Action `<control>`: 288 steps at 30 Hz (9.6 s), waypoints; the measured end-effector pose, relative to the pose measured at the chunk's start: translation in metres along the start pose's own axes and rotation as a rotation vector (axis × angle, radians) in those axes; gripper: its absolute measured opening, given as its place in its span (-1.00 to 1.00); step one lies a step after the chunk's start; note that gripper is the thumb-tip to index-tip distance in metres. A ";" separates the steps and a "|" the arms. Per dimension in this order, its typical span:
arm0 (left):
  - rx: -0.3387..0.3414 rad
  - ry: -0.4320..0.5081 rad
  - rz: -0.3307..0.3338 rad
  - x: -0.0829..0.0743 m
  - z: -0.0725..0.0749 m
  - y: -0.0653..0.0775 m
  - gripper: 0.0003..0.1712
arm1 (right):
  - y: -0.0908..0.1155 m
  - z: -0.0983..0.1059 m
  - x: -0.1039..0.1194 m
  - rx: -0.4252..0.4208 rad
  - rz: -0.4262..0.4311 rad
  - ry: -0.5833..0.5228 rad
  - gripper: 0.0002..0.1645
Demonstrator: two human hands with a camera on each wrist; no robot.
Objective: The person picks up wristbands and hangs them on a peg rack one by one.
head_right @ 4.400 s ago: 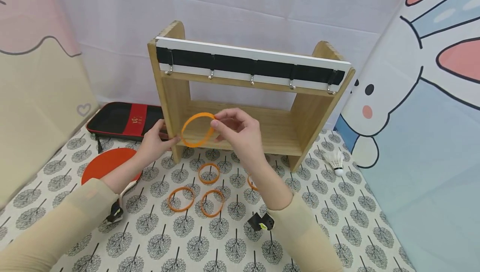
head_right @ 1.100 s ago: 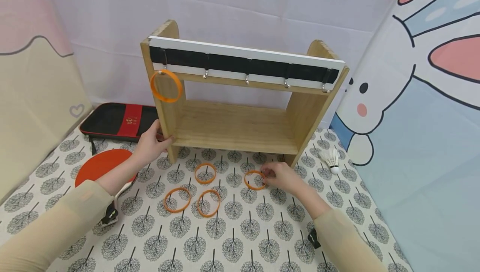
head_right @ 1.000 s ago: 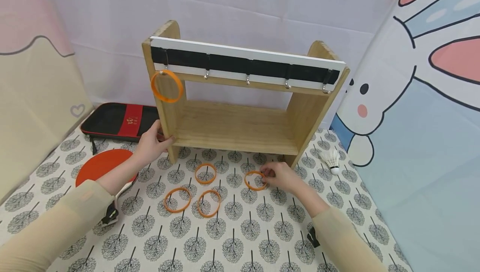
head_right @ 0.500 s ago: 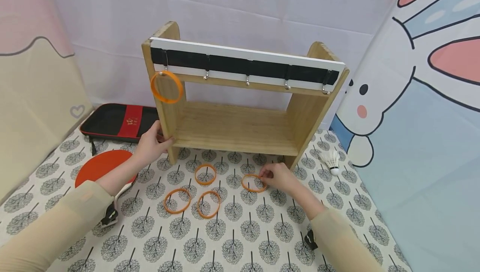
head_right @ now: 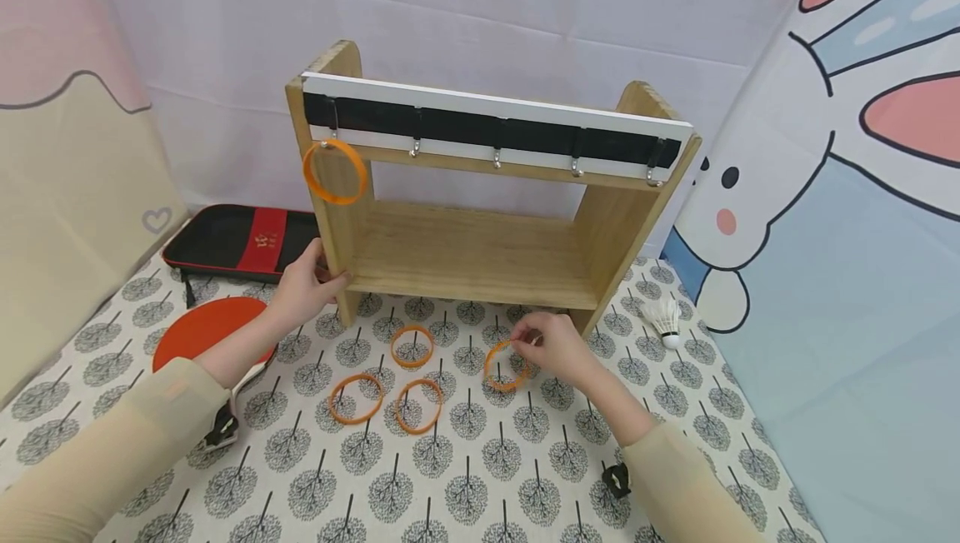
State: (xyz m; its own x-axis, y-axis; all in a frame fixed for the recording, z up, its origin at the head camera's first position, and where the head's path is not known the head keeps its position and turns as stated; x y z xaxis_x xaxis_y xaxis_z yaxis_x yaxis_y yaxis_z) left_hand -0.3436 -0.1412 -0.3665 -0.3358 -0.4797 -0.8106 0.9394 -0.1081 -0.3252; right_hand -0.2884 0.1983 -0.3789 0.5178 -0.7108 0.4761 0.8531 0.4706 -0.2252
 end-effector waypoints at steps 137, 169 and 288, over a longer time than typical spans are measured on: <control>0.003 -0.005 0.010 0.001 0.000 0.000 -0.58 | -0.017 -0.106 0.081 0.315 0.141 -0.061 -0.82; -0.112 0.014 -0.077 -0.019 0.017 0.013 -0.34 | 0.013 -0.040 0.067 0.112 0.000 -0.118 -0.77; 0.018 0.070 0.006 -0.005 0.002 0.008 -0.30 | -0.014 0.066 0.214 -0.185 0.597 0.040 -0.72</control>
State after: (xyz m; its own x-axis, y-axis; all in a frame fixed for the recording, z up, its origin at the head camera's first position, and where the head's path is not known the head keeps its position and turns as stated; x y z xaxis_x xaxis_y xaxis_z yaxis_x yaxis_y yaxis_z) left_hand -0.3340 -0.1412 -0.3637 -0.3334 -0.4186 -0.8448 0.9424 -0.1214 -0.3118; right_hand -0.1939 0.0740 -0.2177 0.9075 -0.3738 0.1915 0.4110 0.6967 -0.5879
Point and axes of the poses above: each hand's wrist, its own y-axis away from the middle knuckle, its own z-axis out of the back of the hand, x = y × z, the point moved 9 cm from there along -y, towards the middle knuckle, and after that the axes turned 5 degrees about y, right-handed, at the moved point
